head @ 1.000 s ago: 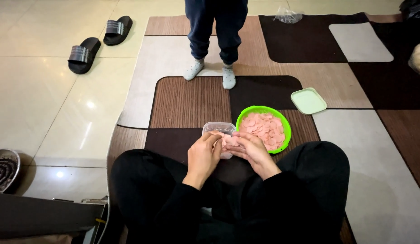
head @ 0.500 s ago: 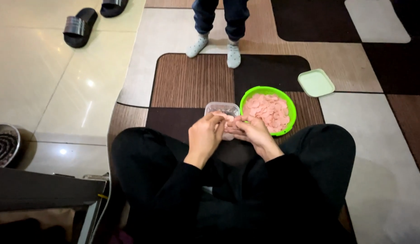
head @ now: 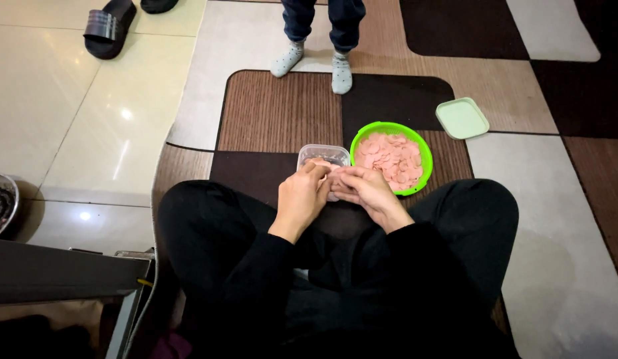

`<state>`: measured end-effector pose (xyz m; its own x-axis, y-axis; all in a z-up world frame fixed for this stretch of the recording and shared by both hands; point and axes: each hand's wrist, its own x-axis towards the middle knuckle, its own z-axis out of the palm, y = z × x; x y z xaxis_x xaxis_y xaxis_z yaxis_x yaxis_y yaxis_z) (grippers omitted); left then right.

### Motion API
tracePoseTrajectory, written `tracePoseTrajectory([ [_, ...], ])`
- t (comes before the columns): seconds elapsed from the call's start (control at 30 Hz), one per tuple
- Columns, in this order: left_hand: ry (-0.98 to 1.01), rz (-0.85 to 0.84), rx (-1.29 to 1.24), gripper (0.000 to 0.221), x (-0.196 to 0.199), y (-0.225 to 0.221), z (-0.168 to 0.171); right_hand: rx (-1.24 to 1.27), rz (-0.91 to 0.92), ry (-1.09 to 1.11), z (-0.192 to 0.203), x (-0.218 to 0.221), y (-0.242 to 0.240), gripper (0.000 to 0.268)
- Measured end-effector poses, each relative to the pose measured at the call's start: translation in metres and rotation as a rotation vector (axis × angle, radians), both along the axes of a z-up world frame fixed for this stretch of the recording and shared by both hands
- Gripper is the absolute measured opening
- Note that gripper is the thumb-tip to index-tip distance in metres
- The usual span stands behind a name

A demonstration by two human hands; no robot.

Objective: The person is sitting on the floor, separating thin slices of meat from a green bowl and placing them into a smaller clear plastic container.

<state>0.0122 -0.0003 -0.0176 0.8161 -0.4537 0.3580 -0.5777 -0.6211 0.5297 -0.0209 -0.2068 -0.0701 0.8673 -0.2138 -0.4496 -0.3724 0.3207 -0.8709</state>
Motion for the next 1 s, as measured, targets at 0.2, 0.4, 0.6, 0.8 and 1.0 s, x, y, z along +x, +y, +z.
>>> tracePoseTrajectory([
  [0.2,-0.026,0.077,-0.067,0.009,-0.007,0.003,0.018,0.011,0.004,0.001,0.027,-0.008,0.008,0.034],
  [0.4,-0.008,0.145,-0.133,0.010,-0.009,0.005,0.027,-0.003,-0.015,0.022,0.043,-0.012,0.009,0.045],
  [0.6,0.112,0.123,-0.146,0.032,-0.009,0.004,0.024,0.015,-0.026,-0.038,0.033,-0.011,0.007,0.052],
  [0.8,0.160,0.003,-0.028,0.031,-0.005,0.001,0.006,0.009,0.019,-0.023,0.041,-0.013,0.015,0.059],
  [1.0,0.108,-0.051,-0.012,0.022,-0.013,0.001,0.021,-0.052,0.123,-0.034,0.018,-0.007,0.008,0.061],
])
